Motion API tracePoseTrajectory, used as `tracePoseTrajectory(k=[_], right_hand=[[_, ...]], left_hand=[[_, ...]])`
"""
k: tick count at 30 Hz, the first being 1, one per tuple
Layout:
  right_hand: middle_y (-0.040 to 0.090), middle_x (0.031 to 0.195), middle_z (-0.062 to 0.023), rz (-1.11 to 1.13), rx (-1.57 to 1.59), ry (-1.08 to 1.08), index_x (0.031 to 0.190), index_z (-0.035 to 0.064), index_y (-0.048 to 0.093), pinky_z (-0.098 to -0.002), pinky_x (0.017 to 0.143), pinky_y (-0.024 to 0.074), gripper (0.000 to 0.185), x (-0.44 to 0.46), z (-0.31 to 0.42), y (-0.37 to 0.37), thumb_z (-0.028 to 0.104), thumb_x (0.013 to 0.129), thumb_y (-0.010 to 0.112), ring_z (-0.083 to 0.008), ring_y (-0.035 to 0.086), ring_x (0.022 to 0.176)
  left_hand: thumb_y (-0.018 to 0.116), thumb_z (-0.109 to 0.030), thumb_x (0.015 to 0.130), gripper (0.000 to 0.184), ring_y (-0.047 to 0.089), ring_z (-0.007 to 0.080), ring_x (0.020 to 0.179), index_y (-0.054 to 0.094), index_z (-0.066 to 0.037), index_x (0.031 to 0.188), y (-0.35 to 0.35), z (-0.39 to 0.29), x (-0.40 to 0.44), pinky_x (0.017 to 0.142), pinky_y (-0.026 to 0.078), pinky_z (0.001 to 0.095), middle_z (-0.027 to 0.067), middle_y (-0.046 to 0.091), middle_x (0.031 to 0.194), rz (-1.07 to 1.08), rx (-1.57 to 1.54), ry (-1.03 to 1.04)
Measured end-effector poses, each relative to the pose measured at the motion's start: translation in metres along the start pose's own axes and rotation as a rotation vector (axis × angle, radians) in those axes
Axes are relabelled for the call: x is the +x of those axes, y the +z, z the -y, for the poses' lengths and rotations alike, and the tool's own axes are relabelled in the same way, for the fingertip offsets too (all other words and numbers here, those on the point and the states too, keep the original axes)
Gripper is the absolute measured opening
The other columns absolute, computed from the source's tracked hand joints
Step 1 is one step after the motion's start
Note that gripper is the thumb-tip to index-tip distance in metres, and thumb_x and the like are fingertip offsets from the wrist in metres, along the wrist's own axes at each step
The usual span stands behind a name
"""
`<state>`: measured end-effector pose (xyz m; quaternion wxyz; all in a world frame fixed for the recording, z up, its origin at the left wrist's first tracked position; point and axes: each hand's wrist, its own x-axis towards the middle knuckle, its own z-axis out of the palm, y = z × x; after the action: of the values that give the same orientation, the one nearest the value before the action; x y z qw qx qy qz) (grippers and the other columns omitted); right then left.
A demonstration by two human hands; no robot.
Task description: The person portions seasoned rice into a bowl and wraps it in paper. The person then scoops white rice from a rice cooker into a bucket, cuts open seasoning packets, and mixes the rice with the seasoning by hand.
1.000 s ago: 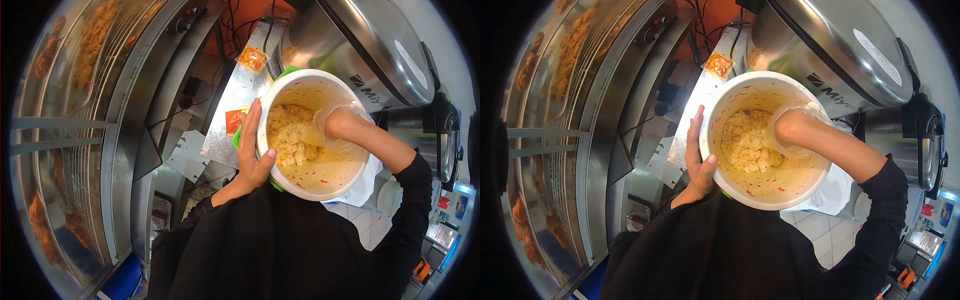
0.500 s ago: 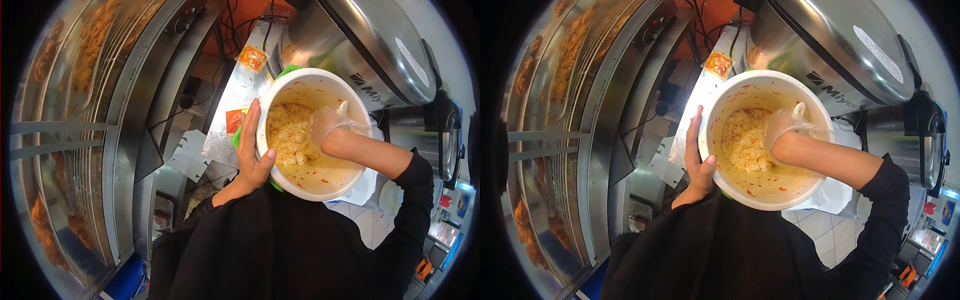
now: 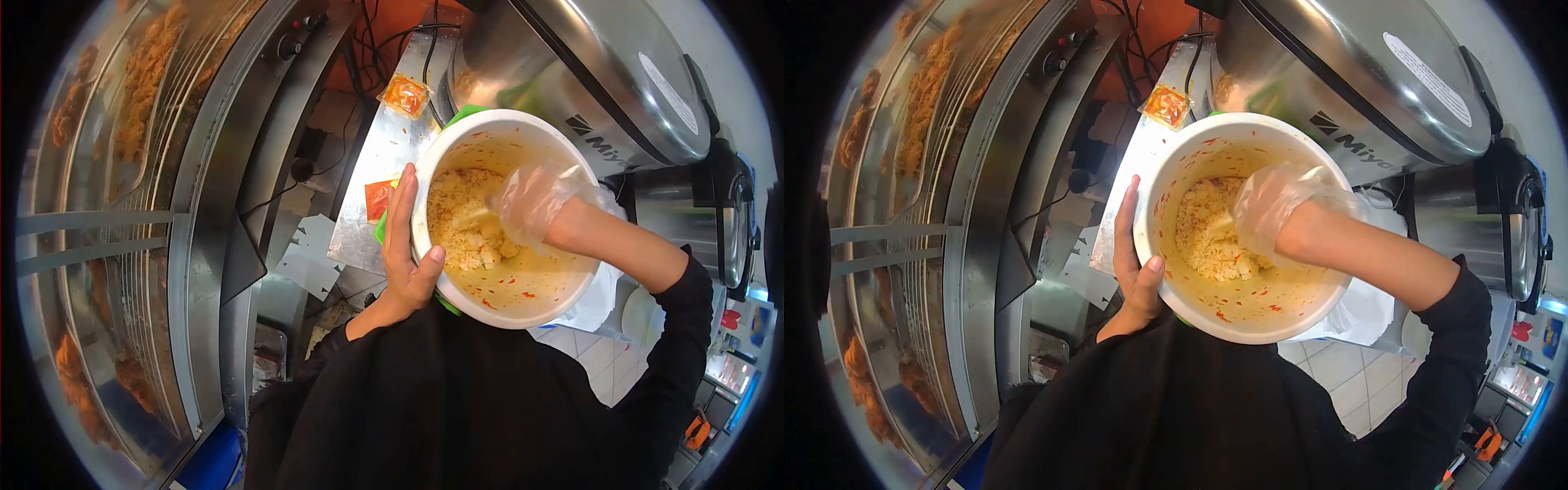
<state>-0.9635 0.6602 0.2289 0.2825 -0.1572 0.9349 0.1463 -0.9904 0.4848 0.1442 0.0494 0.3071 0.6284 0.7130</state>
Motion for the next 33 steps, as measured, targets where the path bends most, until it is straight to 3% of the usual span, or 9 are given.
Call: tracePoseTrajectory(k=[2,12,14,17,21,23,26,29,33], right_hand=[[0.058,0.067,-0.0104,0.106,0.005,-0.027,0.077,0.006,0.06,-0.0358,0.051,0.0423,0.016,0.005,0.012,0.006,0.016,0.072,0.048,-0.0244,0.056,0.061],[0.058,0.068,-0.0109,-0.075,-0.307,-0.163,0.075,0.0058,0.06,-0.0361,0.053,0.0412,0.016,-0.006,0.025,0.035,0.018,0.071,0.051,-0.0249,0.055,0.062],[0.061,0.078,-0.0102,0.194,0.021,-0.063,0.085,0.0054,0.064,-0.0402,0.055,0.0448,0.022,0.002,0.014,0.017,0.015,0.066,0.059,-0.0274,0.059,0.072],[0.062,0.08,-0.012,0.077,0.129,0.206,0.085,0.0038,0.064,-0.0389,0.056,0.0473,0.024,0.001,0.006,-0.005,0.014,0.064,0.061,-0.0264,0.06,0.072],[0.062,0.081,-0.0145,0.043,0.195,0.288,0.085,0.0011,0.063,-0.0367,0.059,0.0485,0.025,0.02,0.002,0.009,0.012,0.063,0.062,-0.026,0.061,0.074],[0.061,0.08,-0.0166,0.095,0.308,0.253,0.084,0.0013,0.06,-0.0385,0.059,0.0482,0.021,0.029,0.009,0.012,0.016,0.077,0.046,-0.0302,0.061,0.07],[0.061,0.085,-0.0173,0.185,0.279,0.122,0.088,-0.0012,0.061,-0.0354,0.065,0.0489,0.028,0.034,0.007,0.004,0.011,0.063,0.063,-0.028,0.061,0.079],[0.061,0.082,-0.0179,0.257,0.245,-0.019,0.088,0.0001,0.058,-0.0392,0.06,0.0487,0.023,0.027,0.011,-0.007,0.016,0.077,0.047,-0.0305,0.061,0.073],[0.061,0.079,-0.0182,0.085,0.243,-0.095,0.09,-0.0002,0.058,-0.0399,0.059,0.0484,0.024,0.026,0.035,0.009,0.016,0.077,0.047,-0.031,0.061,0.07]], left_hand=[[0.043,-0.038,0.077,0.069,0.026,0.0342,0.123,0.025,0.004,0.128,0.0,0.0,0.0,0.101,0.014,0.0412,0.0239,0.026,0.132,-0.008,0.002,-0.003],[0.043,-0.038,0.078,0.068,0.026,0.0343,0.122,0.025,0.004,0.128,0.0,0.0,0.0,0.101,0.014,0.0417,0.024,0.026,0.131,0.002,0.008,0.002],[0.043,-0.038,0.078,0.068,0.026,0.0343,0.123,0.025,0.005,0.128,-0.001,0.0,0.0,0.101,0.013,0.0421,0.0242,0.026,0.131,0.005,0.014,0.008],[0.043,-0.037,0.078,0.068,0.025,0.0339,0.123,0.025,0.005,0.128,0.0,-0.001,0.0,0.101,0.015,0.0412,0.0243,0.025,0.132,0.0,0.0,-0.007],[0.043,-0.037,0.078,0.068,0.025,0.0334,0.123,0.025,0.005,0.128,0.001,0.0,-0.001,0.1,0.017,0.0399,0.0242,0.025,0.132,0.004,-0.032,-0.016],[0.044,-0.038,0.078,0.068,0.025,0.0329,0.123,0.025,0.005,0.128,0.0,-0.001,0.0,0.1,0.018,0.0388,0.024,0.025,0.132,0.003,-0.01,-0.014],[0.044,-0.037,0.078,0.068,0.025,0.0328,0.123,0.025,0.005,0.128,0.001,-0.001,0.0,0.1,0.017,0.0387,0.0241,0.025,0.132,-0.009,-0.027,-0.003],[0.044,-0.036,0.078,0.067,0.024,0.0329,0.124,0.025,0.005,0.128,0.002,0.0,0.001,0.1,0.017,0.0386,0.0241,0.025,0.132,-0.017,-0.047,0.02],[0.044,-0.036,0.078,0.067,0.024,0.0331,0.124,0.025,0.005,0.128,0.001,-0.001,0.001,0.1,0.017,0.0386,0.0239,0.025,0.132,-0.009,-0.033,0.026]])
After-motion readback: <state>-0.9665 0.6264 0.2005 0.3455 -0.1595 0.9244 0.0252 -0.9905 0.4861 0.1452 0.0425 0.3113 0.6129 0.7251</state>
